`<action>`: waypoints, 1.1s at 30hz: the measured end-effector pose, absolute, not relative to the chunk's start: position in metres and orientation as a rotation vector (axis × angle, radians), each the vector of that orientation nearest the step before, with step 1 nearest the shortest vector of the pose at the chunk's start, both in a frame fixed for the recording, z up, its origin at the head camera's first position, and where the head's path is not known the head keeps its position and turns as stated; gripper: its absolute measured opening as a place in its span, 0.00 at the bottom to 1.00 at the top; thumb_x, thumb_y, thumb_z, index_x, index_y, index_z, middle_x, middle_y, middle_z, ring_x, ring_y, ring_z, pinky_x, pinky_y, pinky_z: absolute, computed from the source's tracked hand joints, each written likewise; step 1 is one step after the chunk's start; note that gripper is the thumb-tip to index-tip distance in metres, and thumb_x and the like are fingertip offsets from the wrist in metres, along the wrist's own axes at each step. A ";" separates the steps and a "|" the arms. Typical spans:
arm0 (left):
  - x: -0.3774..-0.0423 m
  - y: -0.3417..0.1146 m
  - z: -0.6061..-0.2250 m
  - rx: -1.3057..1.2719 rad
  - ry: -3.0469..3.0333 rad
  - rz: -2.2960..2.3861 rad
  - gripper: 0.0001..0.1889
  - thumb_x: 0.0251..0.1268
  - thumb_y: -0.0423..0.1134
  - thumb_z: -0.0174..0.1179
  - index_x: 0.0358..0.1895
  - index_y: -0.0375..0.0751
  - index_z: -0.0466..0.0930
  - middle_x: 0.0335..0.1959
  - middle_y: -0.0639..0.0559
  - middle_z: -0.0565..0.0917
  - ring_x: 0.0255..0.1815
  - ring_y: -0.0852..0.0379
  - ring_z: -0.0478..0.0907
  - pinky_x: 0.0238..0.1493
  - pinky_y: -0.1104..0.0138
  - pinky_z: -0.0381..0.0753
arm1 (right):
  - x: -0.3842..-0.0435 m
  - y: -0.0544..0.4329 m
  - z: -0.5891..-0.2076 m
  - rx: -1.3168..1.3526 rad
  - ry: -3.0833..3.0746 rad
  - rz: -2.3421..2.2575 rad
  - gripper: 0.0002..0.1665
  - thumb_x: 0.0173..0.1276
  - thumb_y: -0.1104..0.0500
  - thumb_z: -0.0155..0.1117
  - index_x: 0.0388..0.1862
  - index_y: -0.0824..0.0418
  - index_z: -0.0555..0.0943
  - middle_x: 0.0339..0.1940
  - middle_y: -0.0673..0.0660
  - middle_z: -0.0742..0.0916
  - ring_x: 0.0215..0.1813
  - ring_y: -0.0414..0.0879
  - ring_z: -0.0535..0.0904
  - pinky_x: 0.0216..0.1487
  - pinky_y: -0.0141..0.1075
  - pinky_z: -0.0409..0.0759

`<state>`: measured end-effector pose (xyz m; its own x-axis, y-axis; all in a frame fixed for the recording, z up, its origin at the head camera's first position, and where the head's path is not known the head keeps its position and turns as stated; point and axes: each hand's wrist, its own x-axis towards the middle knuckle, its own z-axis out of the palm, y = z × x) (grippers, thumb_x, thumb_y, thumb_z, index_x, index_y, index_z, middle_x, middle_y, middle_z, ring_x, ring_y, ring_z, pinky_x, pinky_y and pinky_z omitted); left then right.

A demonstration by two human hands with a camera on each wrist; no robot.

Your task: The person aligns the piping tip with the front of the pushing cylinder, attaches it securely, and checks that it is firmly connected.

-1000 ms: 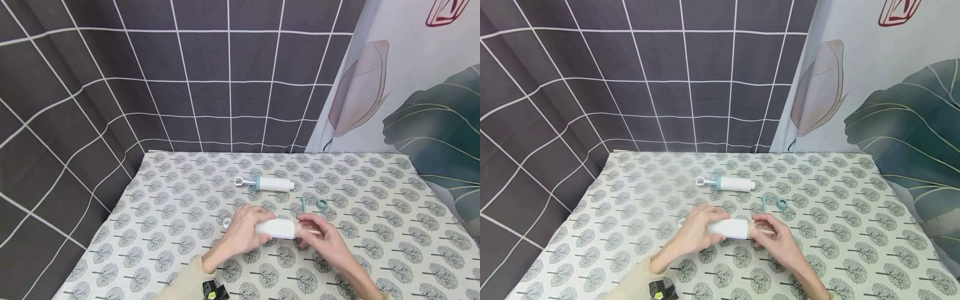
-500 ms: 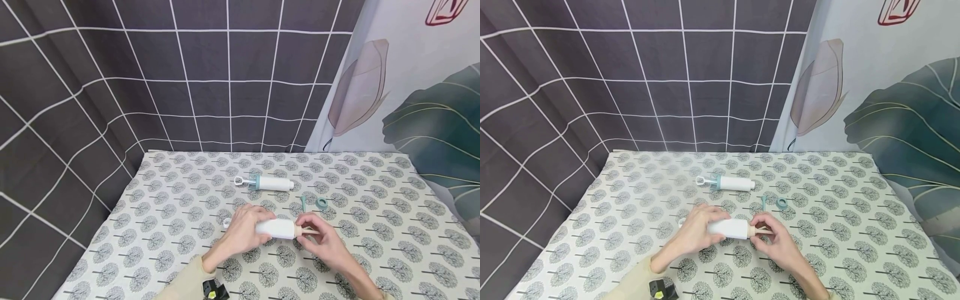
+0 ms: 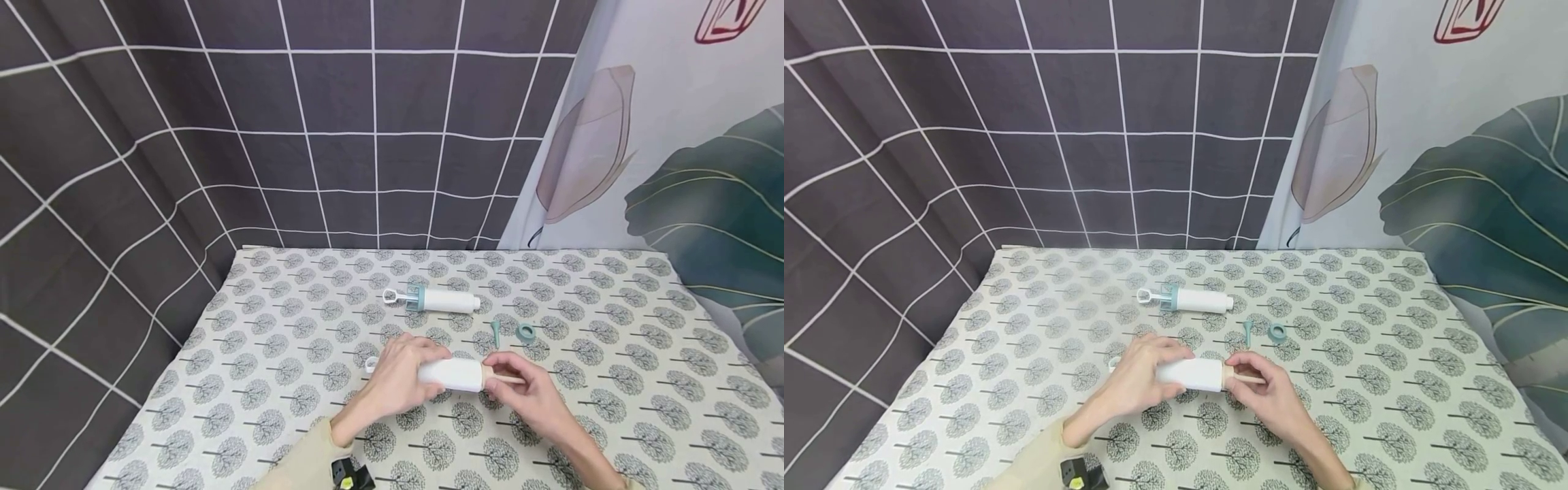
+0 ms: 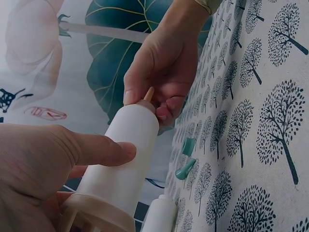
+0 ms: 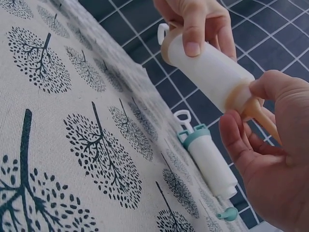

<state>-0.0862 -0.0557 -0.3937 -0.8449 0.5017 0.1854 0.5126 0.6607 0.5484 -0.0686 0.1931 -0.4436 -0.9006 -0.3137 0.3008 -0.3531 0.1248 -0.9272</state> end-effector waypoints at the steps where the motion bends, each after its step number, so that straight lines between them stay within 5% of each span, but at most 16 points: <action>1: -0.086 -0.056 -0.394 -0.871 -2.844 -0.949 0.25 0.46 0.34 0.78 0.52 0.44 0.86 0.50 0.52 0.86 0.49 0.59 0.75 0.62 0.50 0.69 | -0.068 0.193 -0.444 0.680 -2.340 1.947 0.15 0.68 0.72 0.62 0.53 0.71 0.77 0.45 0.60 0.85 0.38 0.49 0.84 0.39 0.37 0.85; 9: -0.086 -0.056 -0.395 -0.890 -2.825 -0.941 0.24 0.46 0.33 0.78 0.52 0.45 0.86 0.50 0.52 0.86 0.48 0.59 0.75 0.59 0.53 0.71 | -0.065 0.193 -0.442 0.546 -2.434 1.993 0.14 0.72 0.68 0.59 0.53 0.75 0.77 0.35 0.61 0.85 0.30 0.54 0.83 0.31 0.38 0.84; 16: -0.086 -0.057 -0.396 -0.908 -2.808 -0.939 0.24 0.45 0.33 0.78 0.51 0.45 0.86 0.49 0.52 0.86 0.49 0.58 0.76 0.59 0.52 0.71 | -0.066 0.192 -0.440 0.483 -2.483 1.989 0.16 0.74 0.65 0.58 0.54 0.77 0.76 0.36 0.62 0.85 0.30 0.51 0.83 0.31 0.39 0.85; 24: -0.087 -0.058 -0.395 -0.880 -2.823 -0.968 0.25 0.44 0.32 0.78 0.51 0.46 0.86 0.49 0.54 0.86 0.48 0.60 0.75 0.61 0.49 0.69 | -0.071 0.194 -0.444 0.752 -2.288 1.973 0.25 0.61 0.77 0.64 0.57 0.75 0.71 0.52 0.62 0.82 0.49 0.44 0.81 0.51 0.31 0.80; 33: -0.087 -0.058 -0.396 -0.881 -2.824 -0.966 0.24 0.45 0.32 0.78 0.51 0.46 0.86 0.49 0.53 0.86 0.48 0.59 0.75 0.60 0.50 0.70 | -0.072 0.194 -0.448 0.927 -2.150 1.970 0.24 0.55 0.82 0.63 0.51 0.70 0.75 0.53 0.61 0.80 0.51 0.46 0.80 0.53 0.32 0.80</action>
